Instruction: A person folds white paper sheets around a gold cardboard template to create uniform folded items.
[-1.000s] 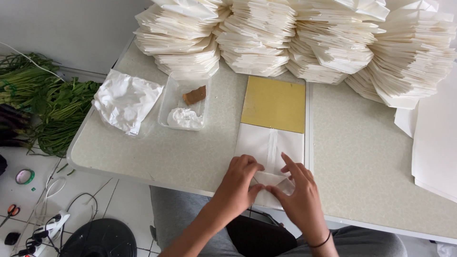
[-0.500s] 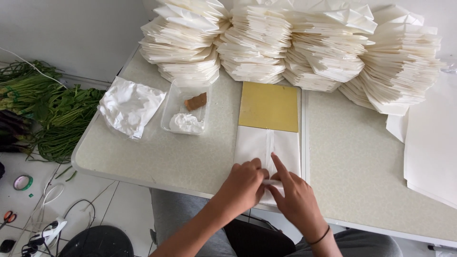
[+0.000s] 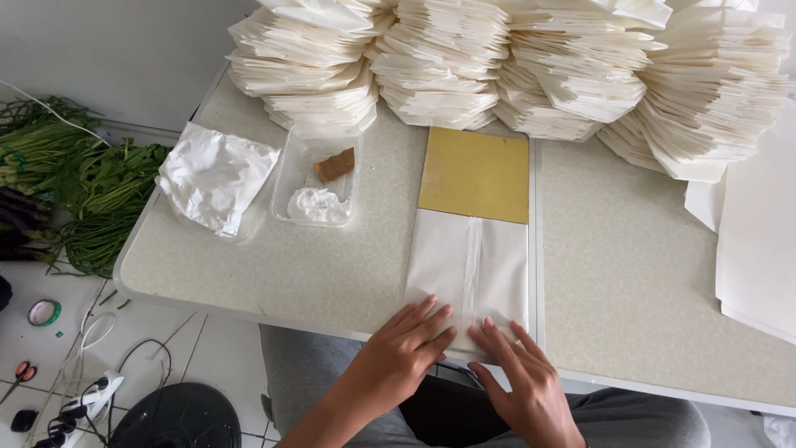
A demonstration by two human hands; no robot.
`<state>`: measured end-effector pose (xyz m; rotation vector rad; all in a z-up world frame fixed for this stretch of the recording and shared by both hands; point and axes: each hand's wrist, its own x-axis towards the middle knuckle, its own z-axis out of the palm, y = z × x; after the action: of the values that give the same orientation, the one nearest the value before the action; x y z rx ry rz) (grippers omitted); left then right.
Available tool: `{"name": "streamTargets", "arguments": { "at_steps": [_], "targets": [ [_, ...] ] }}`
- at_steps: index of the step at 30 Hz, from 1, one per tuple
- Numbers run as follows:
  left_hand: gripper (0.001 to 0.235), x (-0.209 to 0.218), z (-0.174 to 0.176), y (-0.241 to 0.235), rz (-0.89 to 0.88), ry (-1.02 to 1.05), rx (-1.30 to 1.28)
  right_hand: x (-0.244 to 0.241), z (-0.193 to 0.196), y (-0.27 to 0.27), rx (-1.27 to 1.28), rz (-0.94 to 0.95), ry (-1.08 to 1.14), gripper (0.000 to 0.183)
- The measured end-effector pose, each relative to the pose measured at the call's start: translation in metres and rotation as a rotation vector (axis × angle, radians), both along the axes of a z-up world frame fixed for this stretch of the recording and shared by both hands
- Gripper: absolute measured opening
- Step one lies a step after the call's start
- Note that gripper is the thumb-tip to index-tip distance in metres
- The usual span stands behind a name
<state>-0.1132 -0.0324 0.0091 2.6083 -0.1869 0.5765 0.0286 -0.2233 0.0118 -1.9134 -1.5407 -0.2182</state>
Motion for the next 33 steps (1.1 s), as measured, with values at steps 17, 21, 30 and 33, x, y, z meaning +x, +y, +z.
{"name": "streamTargets", "arguments": {
  "at_steps": [17,21,30,33],
  "targets": [
    [0.052,-0.026,-0.002,-0.003,0.228,0.048,0.194,-0.008,-0.017,-0.028,-0.171,-0.31,-0.088,0.093],
    [0.048,-0.018,-0.002,-0.02,0.138,0.063,0.151,-0.028,-0.023,-0.015,-0.152,-0.195,-0.143,0.103],
    [0.04,-0.018,0.002,-0.024,0.085,-0.02,0.124,-0.028,-0.022,-0.014,-0.034,-0.261,-0.066,0.078],
    [0.045,-0.023,-0.006,-0.025,0.136,-0.039,0.129,-0.024,-0.019,-0.016,-0.01,-0.373,-0.003,0.069]
  ]
}}
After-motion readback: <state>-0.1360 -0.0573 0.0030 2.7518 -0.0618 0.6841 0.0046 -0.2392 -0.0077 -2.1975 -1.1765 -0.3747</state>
